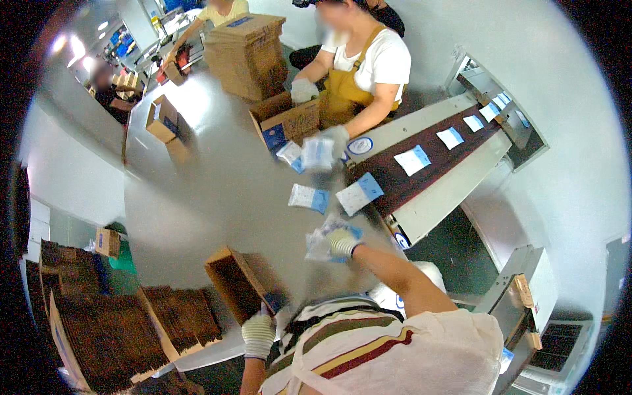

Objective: The person packs small pouches into cardboard boxes by hand on a manufacturing table.

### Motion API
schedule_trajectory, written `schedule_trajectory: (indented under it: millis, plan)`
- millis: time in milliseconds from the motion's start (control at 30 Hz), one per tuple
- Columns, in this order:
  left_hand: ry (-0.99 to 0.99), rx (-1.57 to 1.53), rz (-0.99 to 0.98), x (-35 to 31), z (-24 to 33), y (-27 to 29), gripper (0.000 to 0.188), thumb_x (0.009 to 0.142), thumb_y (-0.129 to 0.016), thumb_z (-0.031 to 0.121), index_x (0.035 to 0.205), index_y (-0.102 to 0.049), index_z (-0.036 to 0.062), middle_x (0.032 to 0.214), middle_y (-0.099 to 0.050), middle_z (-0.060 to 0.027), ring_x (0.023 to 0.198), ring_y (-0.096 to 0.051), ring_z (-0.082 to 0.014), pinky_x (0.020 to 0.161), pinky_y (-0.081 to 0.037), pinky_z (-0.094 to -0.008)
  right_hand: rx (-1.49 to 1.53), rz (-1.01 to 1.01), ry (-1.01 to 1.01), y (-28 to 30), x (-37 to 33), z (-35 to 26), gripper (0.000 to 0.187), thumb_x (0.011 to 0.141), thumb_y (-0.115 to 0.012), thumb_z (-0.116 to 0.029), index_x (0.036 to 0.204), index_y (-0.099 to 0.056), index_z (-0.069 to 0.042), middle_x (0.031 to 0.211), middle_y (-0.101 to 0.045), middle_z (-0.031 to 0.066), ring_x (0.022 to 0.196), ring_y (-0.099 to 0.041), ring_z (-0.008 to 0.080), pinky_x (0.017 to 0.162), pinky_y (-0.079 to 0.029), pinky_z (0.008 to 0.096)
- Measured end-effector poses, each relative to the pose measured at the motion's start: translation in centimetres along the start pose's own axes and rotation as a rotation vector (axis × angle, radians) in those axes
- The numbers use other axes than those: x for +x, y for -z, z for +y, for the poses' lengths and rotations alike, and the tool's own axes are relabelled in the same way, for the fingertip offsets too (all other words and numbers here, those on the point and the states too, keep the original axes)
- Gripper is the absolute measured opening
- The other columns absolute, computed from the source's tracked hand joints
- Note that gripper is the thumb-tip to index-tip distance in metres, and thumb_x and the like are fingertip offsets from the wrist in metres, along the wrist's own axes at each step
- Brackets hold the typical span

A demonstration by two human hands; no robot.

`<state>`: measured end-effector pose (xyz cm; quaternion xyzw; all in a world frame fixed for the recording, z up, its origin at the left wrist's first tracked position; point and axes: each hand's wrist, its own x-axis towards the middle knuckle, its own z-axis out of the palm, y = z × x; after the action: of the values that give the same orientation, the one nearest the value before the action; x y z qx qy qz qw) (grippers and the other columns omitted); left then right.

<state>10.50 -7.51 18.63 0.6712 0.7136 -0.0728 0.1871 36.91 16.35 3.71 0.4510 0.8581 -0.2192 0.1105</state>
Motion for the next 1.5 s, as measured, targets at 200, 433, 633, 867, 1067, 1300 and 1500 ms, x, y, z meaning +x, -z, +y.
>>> schedule_trajectory:
  millis: [200, 433, 633, 867, 1067, 1300, 1500]
  plan:
    - [-0.061, 0.07, 0.025, 0.8, -0.5, -1.3, 0.051, 0.076, -0.054, 0.018, 0.123, -0.049, -0.0024, 0.081, -0.063, -0.0124, 0.072, -0.063, -0.0264, 0.064, -0.051, -0.0378, -0.17, 0.022, 0.088, -5.9, -4.9, -8.9, 0.04, 0.072, -0.066, -0.031, 0.107, -0.063, -0.011, 0.113, -0.061, 0.0135, 0.101, -0.058, 0.0367, 0.085, -0.042, 0.0522]
    - [-0.026, 0.028, 0.014, -0.2, -1.3, -1.3, 0.055, 0.077, -0.057, 0.022, 0.126, -0.047, -0.002, 0.086, -0.063, -0.0129, 0.076, -0.062, -0.0275, 0.067, -0.05, -0.0396, -0.191, -0.177, 0.099, 3.4, -5.7, -8.3, 0.048, 0.063, -0.071, -0.036, 0.101, -0.066, -0.006, 0.107, -0.062, 0.0184, 0.102, -0.058, 0.0345, 0.09, -0.043, 0.0487]
    - [0.013, -0.041, 0.099, -0.7, -2.5, -3.0, 0.054, 0.077, -0.058, 0.024, 0.124, -0.048, -0.0013, 0.085, -0.063, -0.0129, 0.075, -0.062, -0.0279, 0.066, -0.05, -0.0408, -0.167, -0.24, 0.134, 2.6, -5.5, -8.2, 0.056, 0.067, -0.071, -0.036, 0.107, -0.061, 0.0, 0.103, -0.062, 0.0213, 0.095, -0.061, 0.0349, 0.088, -0.046, 0.0429]
    - [-0.001, -0.033, 0.119, -0.1, -2.2, -3.7, 0.053, 0.079, -0.057, 0.027, 0.123, -0.048, -0.0015, 0.083, -0.063, -0.0126, 0.072, -0.062, -0.0281, 0.064, -0.049, -0.0417, -0.053, 0.15, 0.131, 0.9, -2.1, -7.3, 0.049, 0.073, -0.065, -0.034, 0.11, -0.06, -0.003, 0.099, -0.065, 0.0169, 0.106, -0.057, 0.0311, 0.087, -0.043, 0.0426]
    - [-0.016, -0.016, 0.079, 0.2, -1.6, -2.8, 0.049, 0.083, -0.053, 0.028, 0.123, -0.048, -0.0014, 0.087, -0.063, -0.014, 0.077, -0.063, -0.0279, 0.065, -0.05, -0.0403, 0.042, -0.005, -0.01, 8.9, 8.3, -3.6, 0.042, 0.074, -0.059, -0.039, 0.098, -0.065, -0.004, 0.095, -0.064, 0.0231, 0.092, -0.061, 0.0374, 0.078, -0.049, 0.0426]
    - [0.066, -0.057, 0.012, 0.8, -2.4, -3.3, 0.049, 0.079, -0.056, 0.024, 0.121, -0.047, 0.0018, 0.09, -0.063, -0.0147, 0.08, -0.062, -0.0297, 0.067, -0.05, -0.0416, 0.309, 0.187, 0.195, 6.5, 17.6, 3.7, 0.051, 0.07, -0.064, -0.04, 0.103, -0.061, 0.0, 0.102, -0.063, 0.0222, 0.094, -0.06, 0.0374, 0.083, -0.048, 0.0409]
    - [0.006, -0.031, 0.033, 1.0, -2.5, -2.8, 0.045, 0.081, -0.049, 0.015, 0.123, -0.046, -0.0019, 0.088, -0.062, -0.0132, 0.079, -0.063, -0.0259, 0.065, -0.05, -0.0396, -0.253, -0.097, 0.056, 8.8, 5.6, -13.4, 0.058, 0.07, -0.068, -0.04, 0.113, -0.054, -0.003, 0.098, -0.064, 0.0212, 0.097, -0.061, 0.034, 0.084, -0.046, 0.0433]
